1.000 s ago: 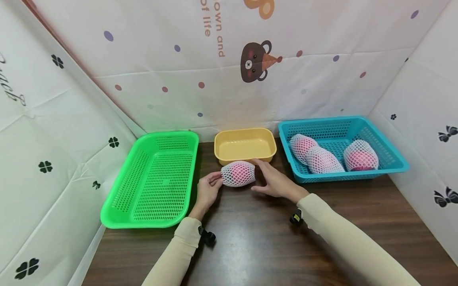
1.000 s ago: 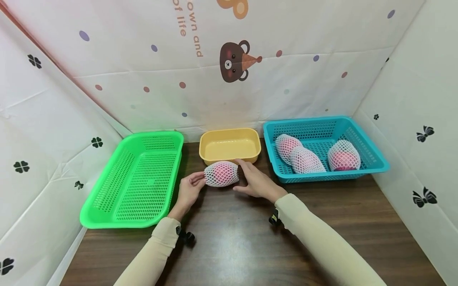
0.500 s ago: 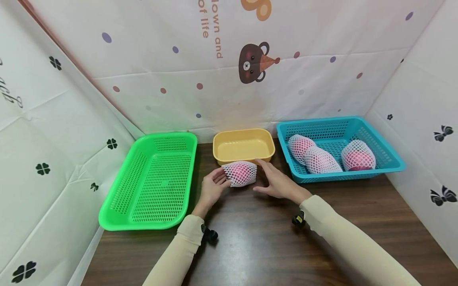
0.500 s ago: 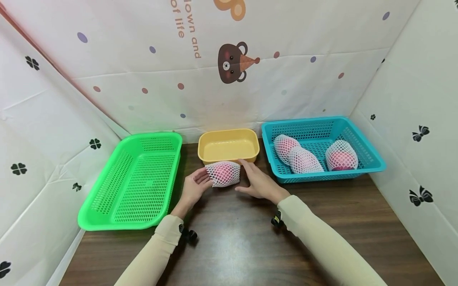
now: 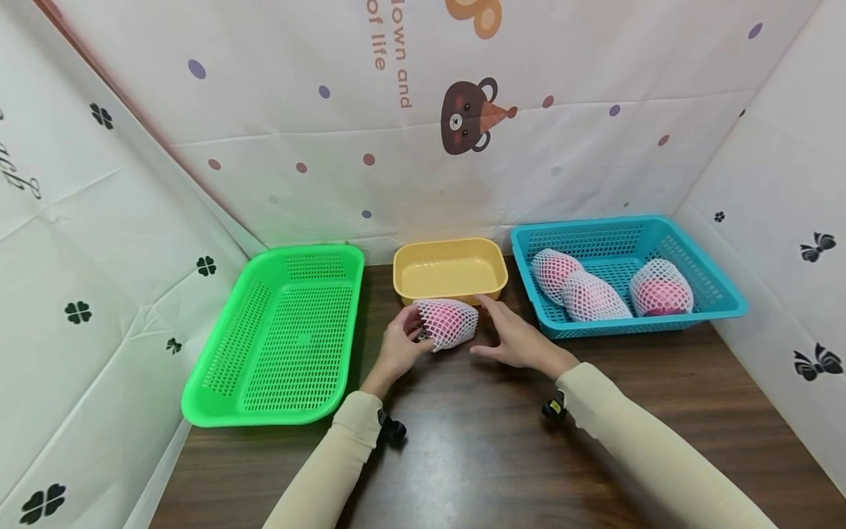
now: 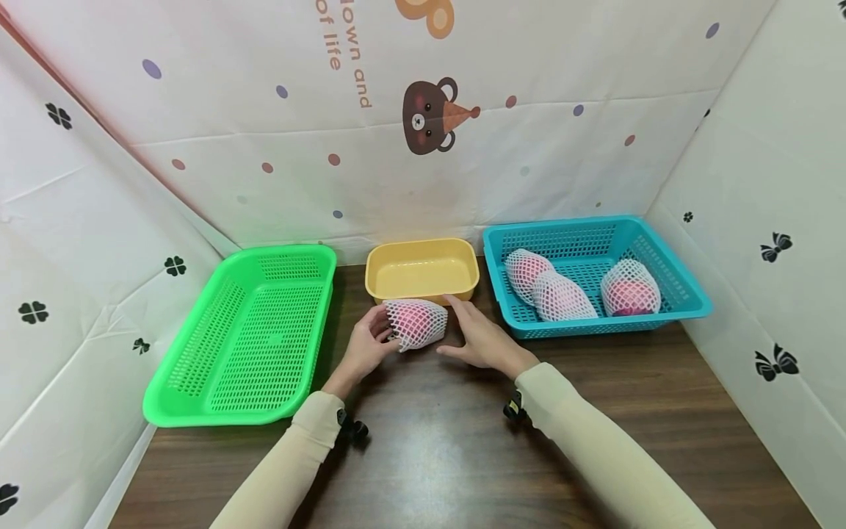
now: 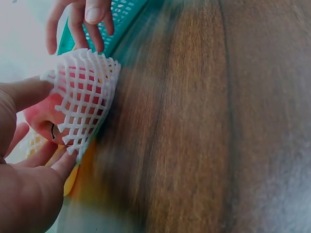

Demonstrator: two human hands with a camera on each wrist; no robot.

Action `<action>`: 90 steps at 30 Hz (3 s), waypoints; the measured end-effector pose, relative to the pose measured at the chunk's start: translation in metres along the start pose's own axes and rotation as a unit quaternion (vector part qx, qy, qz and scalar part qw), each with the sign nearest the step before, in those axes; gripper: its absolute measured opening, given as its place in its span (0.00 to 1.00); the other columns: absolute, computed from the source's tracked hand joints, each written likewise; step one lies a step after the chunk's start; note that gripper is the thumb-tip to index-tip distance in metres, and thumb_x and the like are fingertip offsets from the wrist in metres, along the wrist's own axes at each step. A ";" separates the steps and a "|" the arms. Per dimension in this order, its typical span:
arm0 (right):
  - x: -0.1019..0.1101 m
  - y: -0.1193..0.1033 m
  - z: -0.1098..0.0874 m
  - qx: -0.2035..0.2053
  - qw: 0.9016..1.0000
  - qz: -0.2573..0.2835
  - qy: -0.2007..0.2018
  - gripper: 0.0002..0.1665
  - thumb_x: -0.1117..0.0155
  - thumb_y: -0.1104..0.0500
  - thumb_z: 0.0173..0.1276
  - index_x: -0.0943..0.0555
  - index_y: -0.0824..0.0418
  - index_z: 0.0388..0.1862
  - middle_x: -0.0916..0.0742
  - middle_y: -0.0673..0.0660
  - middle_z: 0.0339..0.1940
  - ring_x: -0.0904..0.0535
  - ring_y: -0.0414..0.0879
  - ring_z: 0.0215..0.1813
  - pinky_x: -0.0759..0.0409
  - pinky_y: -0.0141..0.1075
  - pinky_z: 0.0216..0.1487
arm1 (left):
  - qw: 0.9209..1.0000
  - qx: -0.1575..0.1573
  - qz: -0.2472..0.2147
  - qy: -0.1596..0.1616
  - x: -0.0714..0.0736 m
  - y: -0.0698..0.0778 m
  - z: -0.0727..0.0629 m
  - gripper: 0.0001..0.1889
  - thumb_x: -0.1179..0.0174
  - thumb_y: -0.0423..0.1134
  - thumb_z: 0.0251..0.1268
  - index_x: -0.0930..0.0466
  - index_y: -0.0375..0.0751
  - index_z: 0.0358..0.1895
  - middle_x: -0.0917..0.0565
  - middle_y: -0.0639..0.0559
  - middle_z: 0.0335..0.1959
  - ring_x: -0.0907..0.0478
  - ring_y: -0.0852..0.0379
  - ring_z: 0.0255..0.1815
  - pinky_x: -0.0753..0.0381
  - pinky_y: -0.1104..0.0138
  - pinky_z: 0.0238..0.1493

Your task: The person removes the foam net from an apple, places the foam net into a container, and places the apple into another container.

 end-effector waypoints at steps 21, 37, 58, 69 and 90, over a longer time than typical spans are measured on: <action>0.001 0.002 -0.003 0.008 1.000 0.002 0.002 0.64 0.22 0.45 0.63 0.54 0.53 0.85 0.31 0.68 0.75 0.28 0.60 0.72 0.26 0.56 0.68 | 0.983 -0.032 0.173 -0.046 -0.013 0.003 0.005 0.49 0.22 0.27 0.49 0.39 0.42 0.76 0.32 0.41 0.73 0.31 0.44 0.71 0.30 0.52 0.71; 0.001 0.002 -0.001 0.001 1.000 -0.005 -0.003 0.64 0.22 0.45 0.63 0.52 0.56 0.85 0.30 0.67 0.74 0.28 0.58 0.71 0.25 0.54 0.67 | 0.984 -0.032 0.176 -0.013 -0.014 0.001 0.009 0.43 0.26 0.22 0.47 0.39 0.44 0.66 0.25 0.37 0.64 0.24 0.42 0.62 0.24 0.50 0.65; -0.006 -0.003 0.007 0.060 0.996 -0.068 0.000 0.49 0.24 0.48 0.66 0.36 0.58 0.80 0.26 0.60 0.74 0.31 0.55 0.75 0.31 0.53 0.73 | 0.984 -0.043 0.171 -0.021 -0.015 -0.005 0.010 0.40 0.25 0.23 0.45 0.39 0.41 0.61 0.26 0.38 0.63 0.25 0.41 0.62 0.26 0.52 0.65; -0.013 -0.009 0.015 0.069 0.992 -0.104 0.030 0.31 0.28 0.51 0.70 0.23 0.58 0.69 0.17 0.56 0.63 0.22 0.51 0.64 0.23 0.50 0.66 | 0.982 -0.048 0.181 -0.014 -0.012 -0.003 0.009 0.41 0.24 0.22 0.43 0.38 0.42 0.60 0.24 0.36 0.60 0.24 0.42 0.61 0.24 0.52 0.63; 0.008 -0.025 0.018 0.104 0.971 -0.180 0.113 0.08 0.29 0.61 0.70 0.14 0.56 0.47 0.12 0.52 0.41 0.16 0.50 0.44 0.15 0.47 0.49 | 0.984 -0.028 0.168 0.047 0.012 -0.005 -0.001 0.42 0.17 0.42 0.47 0.38 0.47 0.61 0.19 0.48 0.62 0.20 0.51 0.58 0.16 0.58 0.55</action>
Point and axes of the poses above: each hand's wrist, its own z-axis towards the middle knuckle, its own x-axis out of the back of the hand, y = z × x, the point moved 3 cm from there along z, towards the middle knuckle
